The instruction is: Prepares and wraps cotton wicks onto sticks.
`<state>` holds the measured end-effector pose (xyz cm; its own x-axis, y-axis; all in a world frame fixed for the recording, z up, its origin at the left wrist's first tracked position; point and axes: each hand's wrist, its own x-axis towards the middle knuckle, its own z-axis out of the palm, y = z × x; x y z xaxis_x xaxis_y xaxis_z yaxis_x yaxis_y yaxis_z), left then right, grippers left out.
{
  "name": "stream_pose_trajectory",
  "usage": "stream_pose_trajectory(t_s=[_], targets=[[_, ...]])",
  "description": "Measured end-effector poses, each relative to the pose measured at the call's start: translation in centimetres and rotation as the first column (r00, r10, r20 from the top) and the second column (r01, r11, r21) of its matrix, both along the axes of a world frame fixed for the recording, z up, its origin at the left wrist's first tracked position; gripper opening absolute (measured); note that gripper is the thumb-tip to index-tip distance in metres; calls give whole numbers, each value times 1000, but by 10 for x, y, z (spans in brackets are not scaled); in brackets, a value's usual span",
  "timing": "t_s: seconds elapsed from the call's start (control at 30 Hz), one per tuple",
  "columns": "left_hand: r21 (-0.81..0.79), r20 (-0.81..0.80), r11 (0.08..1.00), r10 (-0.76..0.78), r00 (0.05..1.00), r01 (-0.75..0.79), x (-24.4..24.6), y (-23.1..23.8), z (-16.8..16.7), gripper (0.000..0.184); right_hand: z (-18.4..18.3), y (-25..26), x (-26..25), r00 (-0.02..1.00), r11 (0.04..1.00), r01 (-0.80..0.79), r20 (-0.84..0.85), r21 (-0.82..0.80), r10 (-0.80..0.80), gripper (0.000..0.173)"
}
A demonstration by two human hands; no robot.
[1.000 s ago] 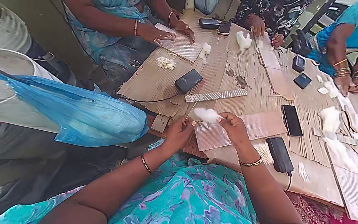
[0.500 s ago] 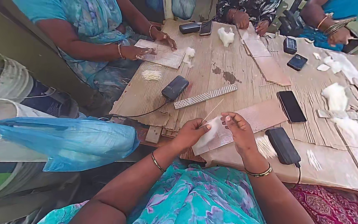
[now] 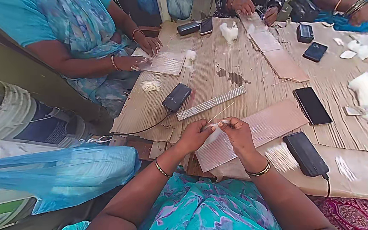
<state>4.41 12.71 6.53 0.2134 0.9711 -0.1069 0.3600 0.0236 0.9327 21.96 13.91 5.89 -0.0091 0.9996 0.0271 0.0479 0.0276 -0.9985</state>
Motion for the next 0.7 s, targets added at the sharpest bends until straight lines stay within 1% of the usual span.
stream_pose_trajectory(t_s=[0.07,0.13,0.17,0.23,0.3,0.37,0.43,0.5,0.53,0.6,0.7], targets=[[6,-76,1000,14,997,-14,-1,8,-2,23,-5,7,-1,994,994,103,-38,-30,-104,3],[44,-130,998,55,990,-49,-3,16,-9,23,-9,18,6,972,977,194,-118,-94,-204,5],[74,-171,994,86,982,-75,-5,21,-14,24,-9,23,11,956,965,218,-167,-143,-241,5],[149,-291,983,150,945,-111,-7,31,-22,26,-10,29,21,933,951,206,-246,-231,-262,7],[234,-447,971,159,880,-57,-9,41,-33,30,-6,28,24,919,943,200,-284,-264,-274,12],[311,-588,949,154,794,46,-11,49,-46,29,-3,25,28,913,942,230,-282,-243,-296,15],[384,-662,914,177,729,127,-11,55,-58,24,-1,23,35,904,938,282,-271,-199,-329,14],[424,-691,889,194,696,173,-10,57,-63,21,2,19,43,890,929,316,-280,-192,-361,12],[434,-687,885,204,698,169,-9,57,-63,22,3,15,46,881,925,321,-294,-205,-371,11],[447,-622,891,242,745,84,-4,54,-56,26,7,6,48,871,921,317,-313,-229,-378,10],[422,-447,900,312,838,-110,7,35,-32,39,14,-11,48,856,921,285,-361,-265,-369,13]])
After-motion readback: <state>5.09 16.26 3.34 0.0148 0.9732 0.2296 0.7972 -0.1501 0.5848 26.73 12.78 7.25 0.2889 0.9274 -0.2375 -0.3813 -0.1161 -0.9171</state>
